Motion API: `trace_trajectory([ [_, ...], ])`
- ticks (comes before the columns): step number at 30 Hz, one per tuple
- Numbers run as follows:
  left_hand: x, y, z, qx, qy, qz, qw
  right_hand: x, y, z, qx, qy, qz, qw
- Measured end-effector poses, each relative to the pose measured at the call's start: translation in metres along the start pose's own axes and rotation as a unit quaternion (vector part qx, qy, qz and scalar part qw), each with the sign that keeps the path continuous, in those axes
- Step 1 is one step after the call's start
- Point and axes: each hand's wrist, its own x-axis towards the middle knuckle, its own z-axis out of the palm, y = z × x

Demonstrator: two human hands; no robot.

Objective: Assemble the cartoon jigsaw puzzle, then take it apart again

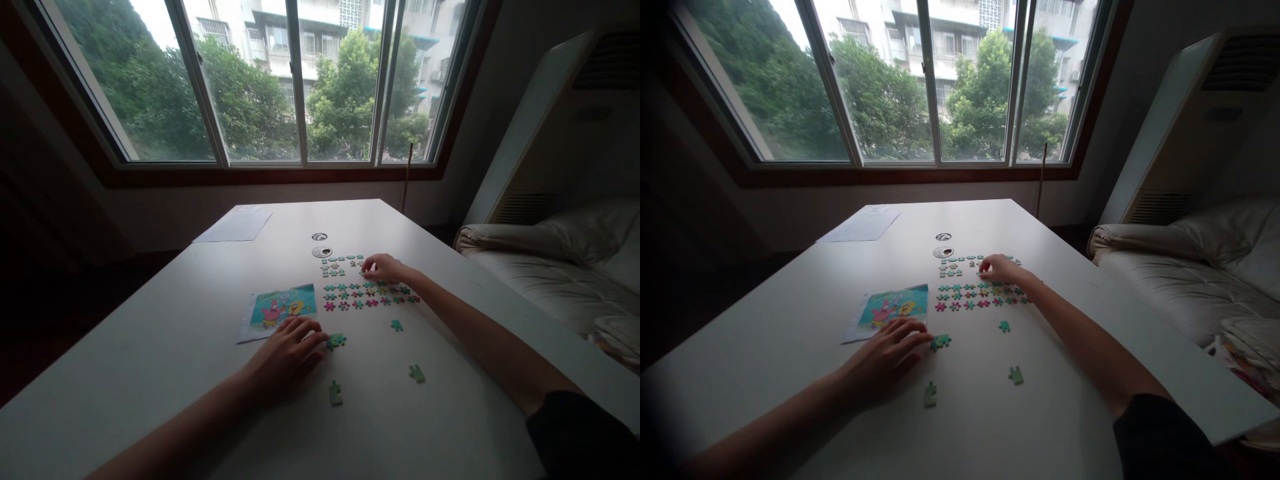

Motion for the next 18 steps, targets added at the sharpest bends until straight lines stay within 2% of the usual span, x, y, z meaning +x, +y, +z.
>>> trace_trajectory([
  [5,-0.001,0.0,0.0,-0.004,-0.001,-0.001,1.0,0.008,0.002,-0.003,-0.005,-0.031,0.031,0.999],
  [11,-0.002,0.0,0.0,-0.006,-0.003,0.0,1.0,0.02,-0.002,-0.009,-0.001,-0.083,0.038,0.996],
  [15,-0.001,0.0,-0.002,-0.003,0.005,-0.005,1.0,0.016,-0.005,-0.01,0.002,-0.063,0.029,0.998],
  [18,0.0,0.001,-0.002,-0.003,0.009,-0.003,1.0,0.004,-0.012,-0.009,0.017,-0.046,-0.005,0.999],
])
